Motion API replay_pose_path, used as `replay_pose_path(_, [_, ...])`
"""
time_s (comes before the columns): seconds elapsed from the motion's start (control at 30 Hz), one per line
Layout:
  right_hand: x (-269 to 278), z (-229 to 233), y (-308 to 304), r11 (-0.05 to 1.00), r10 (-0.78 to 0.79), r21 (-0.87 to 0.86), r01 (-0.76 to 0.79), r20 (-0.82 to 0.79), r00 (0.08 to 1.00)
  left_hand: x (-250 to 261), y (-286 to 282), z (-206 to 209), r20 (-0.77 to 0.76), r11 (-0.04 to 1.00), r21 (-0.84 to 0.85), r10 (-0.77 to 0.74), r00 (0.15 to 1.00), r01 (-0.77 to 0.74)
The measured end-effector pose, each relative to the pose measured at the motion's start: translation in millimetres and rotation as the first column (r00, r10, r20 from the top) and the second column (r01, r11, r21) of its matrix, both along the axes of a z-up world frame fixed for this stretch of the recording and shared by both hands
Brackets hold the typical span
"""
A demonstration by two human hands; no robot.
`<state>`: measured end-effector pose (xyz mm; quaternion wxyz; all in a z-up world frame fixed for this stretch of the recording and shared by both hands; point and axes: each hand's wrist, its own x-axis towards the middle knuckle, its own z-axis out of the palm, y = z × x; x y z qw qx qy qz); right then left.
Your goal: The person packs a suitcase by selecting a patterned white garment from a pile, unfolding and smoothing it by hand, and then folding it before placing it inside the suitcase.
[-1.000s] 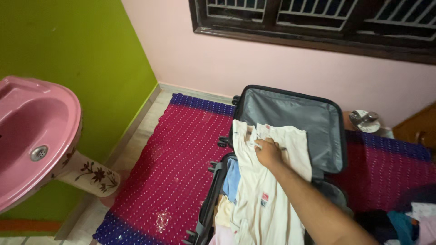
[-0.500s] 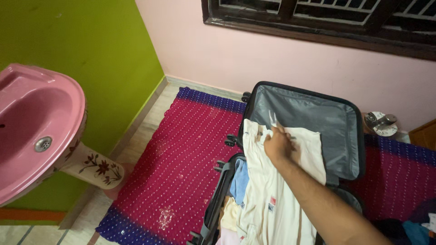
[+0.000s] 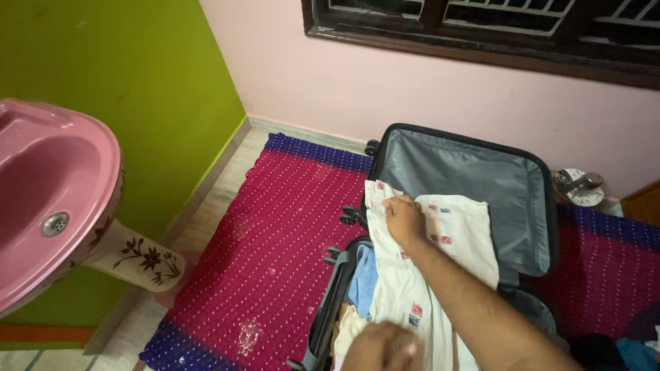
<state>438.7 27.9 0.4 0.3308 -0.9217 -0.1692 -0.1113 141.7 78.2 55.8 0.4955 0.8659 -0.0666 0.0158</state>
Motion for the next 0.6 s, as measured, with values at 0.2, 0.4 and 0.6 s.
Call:
replay_pose_path(0.2, [52,-24,-9,0.997,-0.074,-0.055,0.059,-0.352,0.933,48,10,47,-0.116,0.982,0.188,0.011,0.993,0.011])
replay_pose_path(0.4, [61,-30,-6,0.879,0.187,0.36,0.313,-0.864,0.468,79,13,37,-0.162,0.987,0.155,0.073,0.984,-0.048])
replay_pose_path(0.6, [75,-38,-3,0.883,0.263,0.4,0.245,-0.855,0.447,86,8,38,-0.255,0.979,0.204,0.056,0.965,-0.003])
